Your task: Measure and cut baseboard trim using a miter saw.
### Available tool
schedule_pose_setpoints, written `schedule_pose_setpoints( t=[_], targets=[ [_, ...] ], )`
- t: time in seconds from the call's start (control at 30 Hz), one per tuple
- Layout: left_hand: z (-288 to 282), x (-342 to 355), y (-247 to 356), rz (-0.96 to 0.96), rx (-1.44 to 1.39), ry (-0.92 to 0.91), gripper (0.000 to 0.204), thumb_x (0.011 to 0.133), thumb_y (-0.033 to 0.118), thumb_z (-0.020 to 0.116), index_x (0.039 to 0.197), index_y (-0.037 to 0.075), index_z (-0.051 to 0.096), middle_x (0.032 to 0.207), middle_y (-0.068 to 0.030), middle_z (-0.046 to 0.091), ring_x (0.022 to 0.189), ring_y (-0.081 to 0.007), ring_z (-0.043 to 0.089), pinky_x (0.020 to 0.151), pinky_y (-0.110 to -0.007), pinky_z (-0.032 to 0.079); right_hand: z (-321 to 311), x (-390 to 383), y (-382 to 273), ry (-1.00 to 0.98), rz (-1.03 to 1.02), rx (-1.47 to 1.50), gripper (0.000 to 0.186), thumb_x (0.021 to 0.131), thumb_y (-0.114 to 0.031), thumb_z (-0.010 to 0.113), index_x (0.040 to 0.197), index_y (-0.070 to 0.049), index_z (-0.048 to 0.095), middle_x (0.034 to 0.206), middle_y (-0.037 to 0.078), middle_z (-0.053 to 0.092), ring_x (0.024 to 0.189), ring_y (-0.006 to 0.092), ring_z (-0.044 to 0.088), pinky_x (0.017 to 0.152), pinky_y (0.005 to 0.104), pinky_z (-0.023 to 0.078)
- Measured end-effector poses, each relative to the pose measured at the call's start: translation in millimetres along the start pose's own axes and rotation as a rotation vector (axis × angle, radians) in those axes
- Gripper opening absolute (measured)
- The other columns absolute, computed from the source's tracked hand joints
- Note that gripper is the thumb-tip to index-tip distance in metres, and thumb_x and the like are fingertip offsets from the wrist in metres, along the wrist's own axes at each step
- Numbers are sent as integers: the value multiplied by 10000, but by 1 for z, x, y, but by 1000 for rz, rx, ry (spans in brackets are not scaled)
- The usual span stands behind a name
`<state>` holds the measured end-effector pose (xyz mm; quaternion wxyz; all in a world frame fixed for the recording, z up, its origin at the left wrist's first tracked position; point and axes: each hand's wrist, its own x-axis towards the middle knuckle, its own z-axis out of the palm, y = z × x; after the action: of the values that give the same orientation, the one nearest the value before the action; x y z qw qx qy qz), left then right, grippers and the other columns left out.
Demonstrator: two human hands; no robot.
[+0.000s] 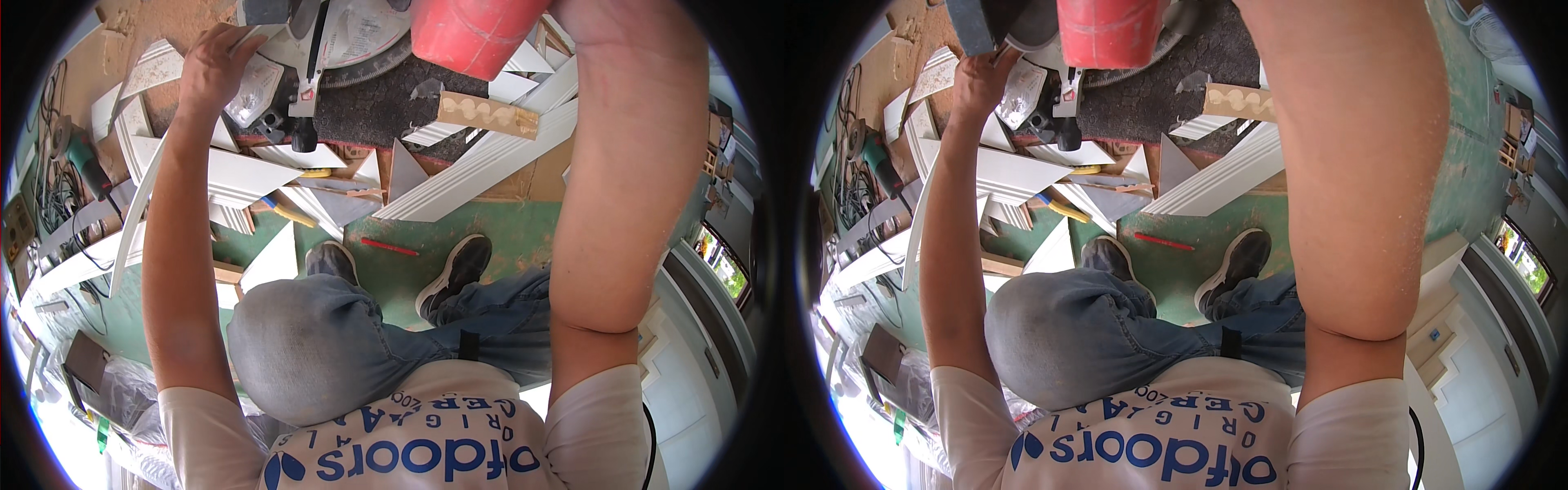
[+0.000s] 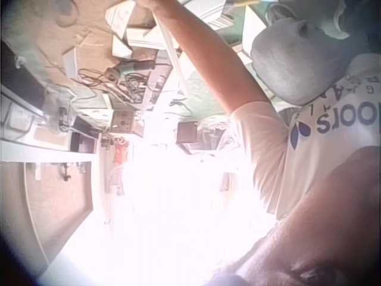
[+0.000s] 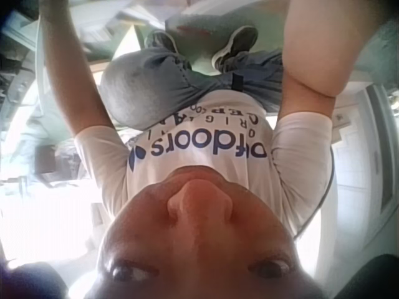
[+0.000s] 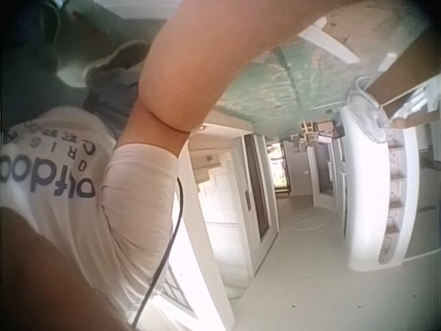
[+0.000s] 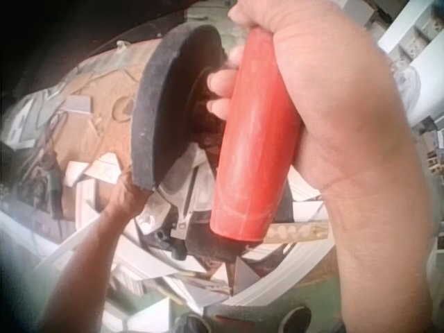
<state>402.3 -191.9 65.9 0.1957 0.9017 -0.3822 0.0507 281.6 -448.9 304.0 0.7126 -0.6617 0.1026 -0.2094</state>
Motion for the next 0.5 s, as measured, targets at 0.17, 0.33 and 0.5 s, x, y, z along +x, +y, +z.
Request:
schedule_pose_setpoints(
  t=[0.17,0.33,0.5],
  targets=[
    [-1,1,4,11,-6,7,183,928,218,711,1066,127,790,1003,-94,720,957,-329,680,872,-419,545,-1,-3,3,-6,-2,13,447,931,-73,630,1322,6,429,1013,161,589,738,200,648,641,330,564],
    [-4,0,5,36,-6,17,181,933,207,693,1075,155,793,1005,-85,721,955,-319,681,867,-411,550,-1,-7,6,-12,-3,29,449,931,-68,629,1325,5,427,1012,160,589,738,198,647,640,327,562],
    [-5,1,10,-21,-9,-6,187,936,217,689,1084,164,790,1013,-81,719,967,-313,677,882,-409,547,-3,-10,9,-16,-3,42,452,930,-64,628,1328,4,425,1011,159,589,737,195,646,639,324,561]
  ],
)
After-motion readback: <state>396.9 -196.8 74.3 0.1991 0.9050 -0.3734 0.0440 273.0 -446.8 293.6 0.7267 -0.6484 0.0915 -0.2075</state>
